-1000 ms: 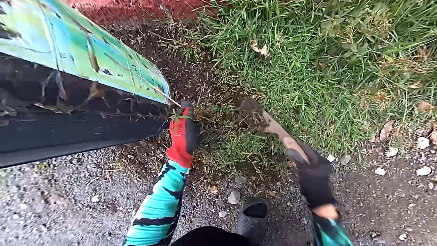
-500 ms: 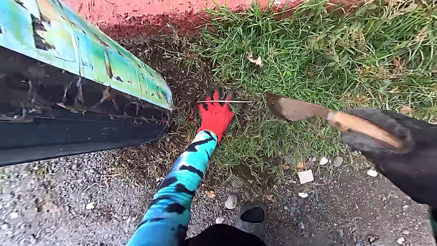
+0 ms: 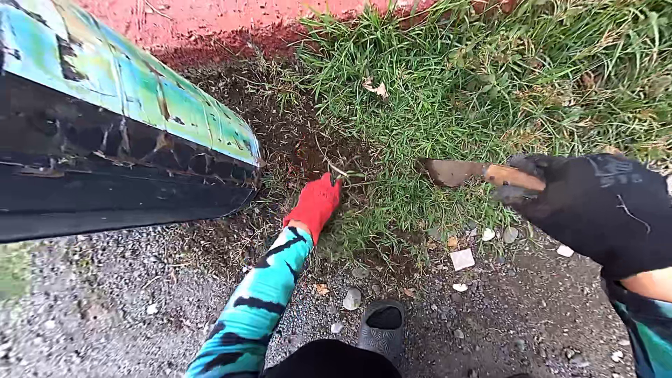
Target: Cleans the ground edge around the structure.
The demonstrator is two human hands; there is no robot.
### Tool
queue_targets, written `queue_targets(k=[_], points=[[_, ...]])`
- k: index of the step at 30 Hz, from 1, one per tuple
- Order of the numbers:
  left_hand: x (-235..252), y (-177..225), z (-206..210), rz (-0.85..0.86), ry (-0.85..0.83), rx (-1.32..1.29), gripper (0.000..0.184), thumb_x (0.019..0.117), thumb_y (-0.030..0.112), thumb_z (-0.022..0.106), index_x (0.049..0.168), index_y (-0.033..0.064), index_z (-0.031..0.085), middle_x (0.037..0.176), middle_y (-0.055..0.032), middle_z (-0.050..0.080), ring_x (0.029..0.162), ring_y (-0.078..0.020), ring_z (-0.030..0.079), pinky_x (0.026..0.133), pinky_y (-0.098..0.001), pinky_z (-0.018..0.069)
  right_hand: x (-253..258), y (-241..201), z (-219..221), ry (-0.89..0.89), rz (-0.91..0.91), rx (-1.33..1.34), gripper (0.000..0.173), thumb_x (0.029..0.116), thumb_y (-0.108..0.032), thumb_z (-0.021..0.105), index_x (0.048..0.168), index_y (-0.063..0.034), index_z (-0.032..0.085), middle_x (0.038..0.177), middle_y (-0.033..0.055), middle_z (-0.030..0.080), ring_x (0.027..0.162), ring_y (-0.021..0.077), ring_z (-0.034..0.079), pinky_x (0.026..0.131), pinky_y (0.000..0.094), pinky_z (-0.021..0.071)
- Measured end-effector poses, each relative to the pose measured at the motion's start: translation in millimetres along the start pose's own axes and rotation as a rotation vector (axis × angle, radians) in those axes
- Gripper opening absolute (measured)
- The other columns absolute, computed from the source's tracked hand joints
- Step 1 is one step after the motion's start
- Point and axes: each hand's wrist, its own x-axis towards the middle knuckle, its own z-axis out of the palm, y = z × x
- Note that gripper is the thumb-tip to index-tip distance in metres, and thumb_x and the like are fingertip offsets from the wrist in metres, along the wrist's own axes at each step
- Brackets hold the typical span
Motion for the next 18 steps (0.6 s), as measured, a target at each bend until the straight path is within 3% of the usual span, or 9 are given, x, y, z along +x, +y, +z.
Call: queue_targets(k=[4, 7, 8, 10, 12, 14, 16, 18], points=[[-27, 3, -36, 0.009, 0.074, -0.024, 0.047, 0.1119, 0.033, 0.041, 0.138, -0.0056, 0.048, 0.112, -0.0378, 0.064, 0.107, -0.0579, 0.063, 0.088, -0.0740, 0.0487, 0, 22, 16, 0.011, 0.008, 0.086, 0.052, 0.0924, -0.062, 0.063, 0.123, -0.0207, 0.070, 0.093, 0.0208, 0.071, 0.085, 0.0470, 0.068, 0.065, 0.0716, 0.0477], [-8, 9, -67, 0.090, 0.070, -0.113, 0.041, 0.1085, 0.019, 0.050, 0.139, -0.0095, 0.050, 0.126, -0.0382, 0.059, 0.121, -0.0548, 0.058, 0.101, -0.0700, 0.0430, -4, 25, 19, 0.027, 0.008, 0.103, 0.050, 0.0930, -0.059, 0.064, 0.118, -0.0164, 0.071, 0.090, 0.0229, 0.069, 0.083, 0.0489, 0.067, 0.064, 0.0720, 0.0462], [4, 7, -72, 0.121, 0.021, -0.059, 0.038, 0.1065, 0.014, 0.053, 0.137, -0.0080, 0.053, 0.134, -0.0368, 0.056, 0.127, -0.0537, 0.054, 0.106, -0.0694, 0.0409, -5, 27, 20, 0.028, 0.010, 0.108, 0.047, 0.0928, -0.057, 0.065, 0.115, -0.0160, 0.071, 0.087, 0.0218, 0.069, 0.081, 0.0473, 0.067, 0.062, 0.0709, 0.0463], [33, -10, -68, 0.091, 0.022, 0.059, 0.041, 0.1042, 0.018, 0.056, 0.141, -0.0002, 0.055, 0.148, -0.0346, 0.046, 0.135, -0.0551, 0.047, 0.106, -0.0733, 0.0391, -5, 32, 23, 0.016, 0.020, 0.115, 0.045, 0.0933, -0.056, 0.065, 0.113, -0.0161, 0.071, 0.086, 0.0202, 0.069, 0.079, 0.0453, 0.067, 0.062, 0.0696, 0.0472], [55, -30, -54, -0.067, 0.106, 0.116, 0.059, 0.1036, 0.028, 0.055, 0.157, 0.0070, 0.040, 0.159, -0.0364, 0.030, 0.141, -0.0608, 0.037, 0.103, -0.0804, 0.0364, -8, 41, 33, 0.013, 0.031, 0.117, 0.050, 0.0922, -0.062, 0.061, 0.113, -0.0179, 0.070, 0.081, 0.0179, 0.067, 0.073, 0.0434, 0.066, 0.057, 0.0664, 0.0470], [67, -48, -29, -0.219, 0.145, 0.160, 0.072, 0.1036, 0.032, 0.053, 0.164, 0.0082, 0.023, 0.163, -0.0373, 0.020, 0.144, -0.0614, 0.031, 0.103, -0.0804, 0.0362, -9, 47, 42, 0.020, 0.040, 0.138, 0.053, 0.0902, -0.066, 0.058, 0.115, -0.0209, 0.069, 0.079, 0.0172, 0.067, 0.070, 0.0428, 0.066, 0.054, 0.0651, 0.0459], [68, -59, -6, -0.281, 0.179, 0.164, 0.066, 0.1051, 0.029, 0.052, 0.160, 0.0024, 0.028, 0.156, -0.0399, 0.033, 0.138, -0.0608, 0.041, 0.100, -0.0765, 0.0433, -9, 49, 48, 0.040, 0.035, 0.149, 0.056, 0.0889, -0.069, 0.055, 0.113, -0.0214, 0.069, 0.078, 0.0170, 0.066, 0.068, 0.0417, 0.065, 0.052, 0.0647, 0.0450], [59, -58, 4, -0.320, 0.145, 0.088, 0.053, 0.1104, 0.028, 0.041, 0.153, -0.0028, 0.036, 0.139, -0.0392, 0.052, 0.126, -0.0557, 0.056, 0.100, -0.0701, 0.0475, -10, 49, 50, 0.053, 0.028, 0.157, 0.057, 0.0887, -0.071, 0.054, 0.113, -0.0214, 0.068, 0.080, 0.0169, 0.065, 0.068, 0.0413, 0.065, 0.052, 0.0646, 0.0449]])
